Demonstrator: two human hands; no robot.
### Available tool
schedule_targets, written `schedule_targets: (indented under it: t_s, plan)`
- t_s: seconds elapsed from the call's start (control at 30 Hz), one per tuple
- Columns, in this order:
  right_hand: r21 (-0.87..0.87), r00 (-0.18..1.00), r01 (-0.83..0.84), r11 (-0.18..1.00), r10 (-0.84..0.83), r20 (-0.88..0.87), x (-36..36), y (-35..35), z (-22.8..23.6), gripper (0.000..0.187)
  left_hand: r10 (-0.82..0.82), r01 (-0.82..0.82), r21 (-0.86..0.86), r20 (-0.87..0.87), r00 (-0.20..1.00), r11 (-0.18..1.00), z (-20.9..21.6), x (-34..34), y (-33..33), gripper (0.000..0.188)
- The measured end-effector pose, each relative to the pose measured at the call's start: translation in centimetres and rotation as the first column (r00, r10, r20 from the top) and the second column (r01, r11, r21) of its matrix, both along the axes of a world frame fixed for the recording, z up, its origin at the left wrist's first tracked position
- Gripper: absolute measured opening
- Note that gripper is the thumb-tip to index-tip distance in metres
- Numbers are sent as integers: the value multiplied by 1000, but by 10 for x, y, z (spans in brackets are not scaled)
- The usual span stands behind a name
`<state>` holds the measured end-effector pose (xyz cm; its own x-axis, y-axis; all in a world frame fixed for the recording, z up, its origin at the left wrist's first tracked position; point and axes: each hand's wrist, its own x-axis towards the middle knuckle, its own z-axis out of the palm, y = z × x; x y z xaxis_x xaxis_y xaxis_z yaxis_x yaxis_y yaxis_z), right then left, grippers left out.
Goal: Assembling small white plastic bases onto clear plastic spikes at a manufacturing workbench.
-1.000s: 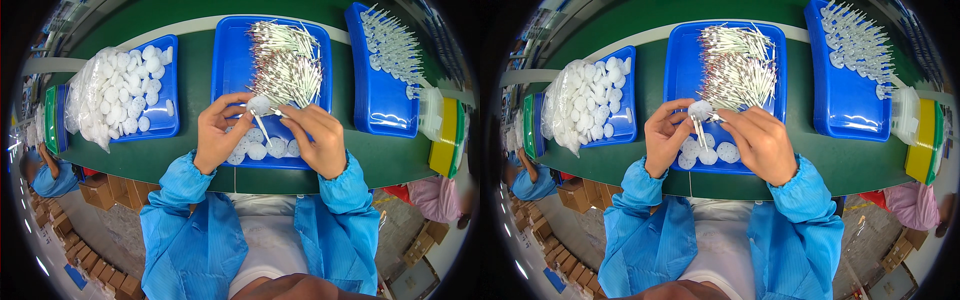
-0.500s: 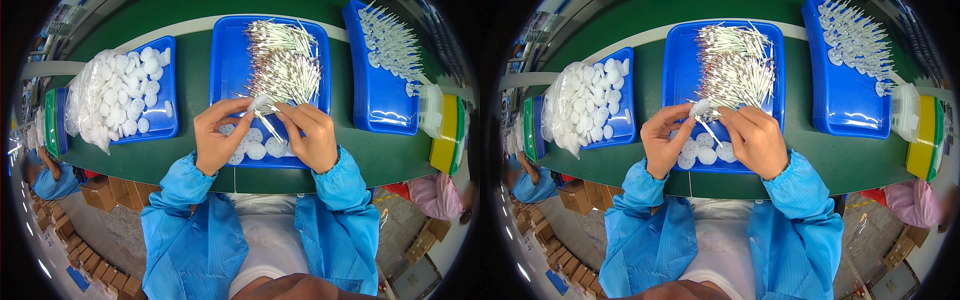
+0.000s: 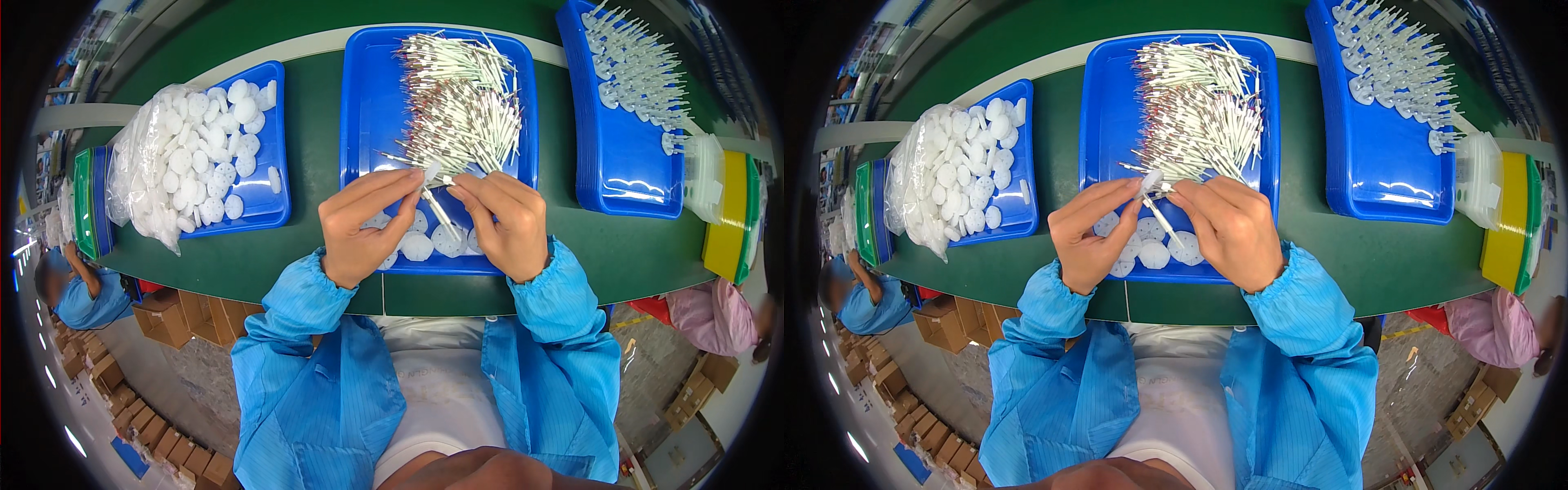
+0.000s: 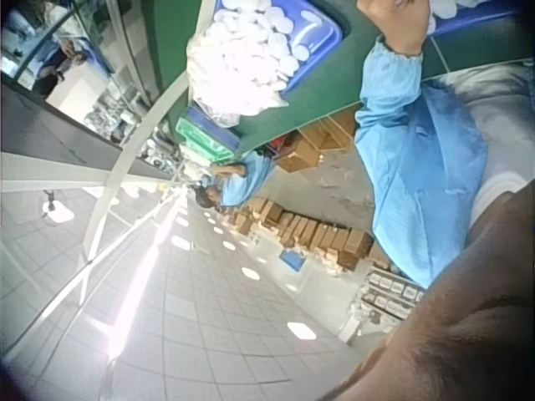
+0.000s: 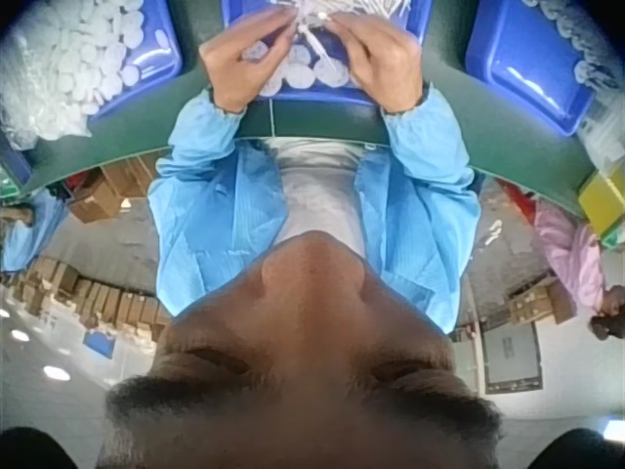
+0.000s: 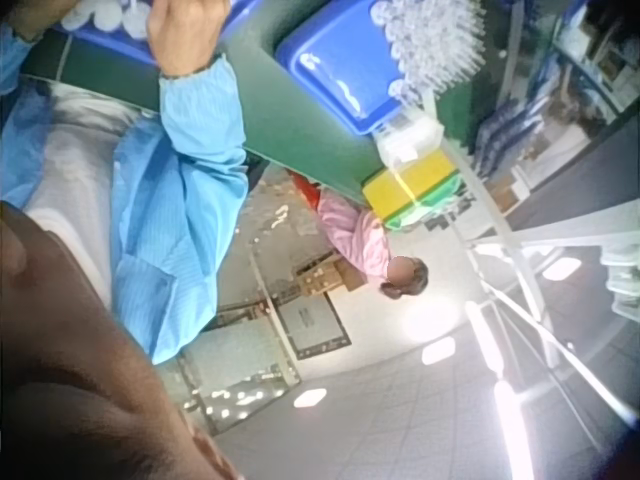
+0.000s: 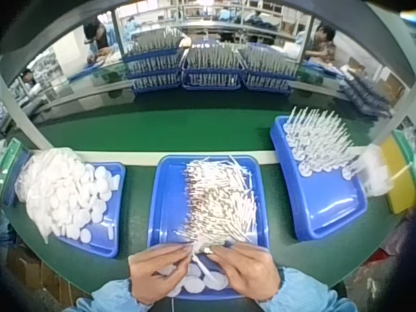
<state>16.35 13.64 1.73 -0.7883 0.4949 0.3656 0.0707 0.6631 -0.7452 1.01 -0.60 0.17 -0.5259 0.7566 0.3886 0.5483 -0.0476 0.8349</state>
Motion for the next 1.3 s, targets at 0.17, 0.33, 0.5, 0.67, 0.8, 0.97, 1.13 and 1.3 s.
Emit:
schedule_targets:
  t_s: [0.17,0.33,0.5,0.67,0.8,0.97,1.13,1.3]
  plan:
    - [-136,1000,18,991,-20,-9,1,0,0,16,-30,30,-3,41,999,1000,-1,-2,-1,29]
    - [221,1000,-10,975,15,-21,3,-2,4,23,-128,128,5,-6,992,992,-1,-5,-5,30]
    - [284,995,-87,955,98,-26,7,3,2,26,-150,152,22,-52,987,988,2,0,-7,30]
    - [164,992,-95,982,107,-69,5,1,2,28,-162,171,93,-99,982,981,1,-4,-7,30]
    - [99,983,-77,992,92,-158,2,2,-2,27,-125,107,105,181,976,989,5,-2,-5,31]
    - [55,995,-11,998,17,-101,5,-3,1,28,-220,182,153,290,931,971,-7,-6,-9,36]
    - [113,995,-3,994,14,-96,5,-3,1,29,-129,121,83,100,987,989,1,2,-9,41]
    - [131,997,-6,991,15,-73,5,-7,1,28,-216,215,33,35,976,976,9,-8,-5,42]
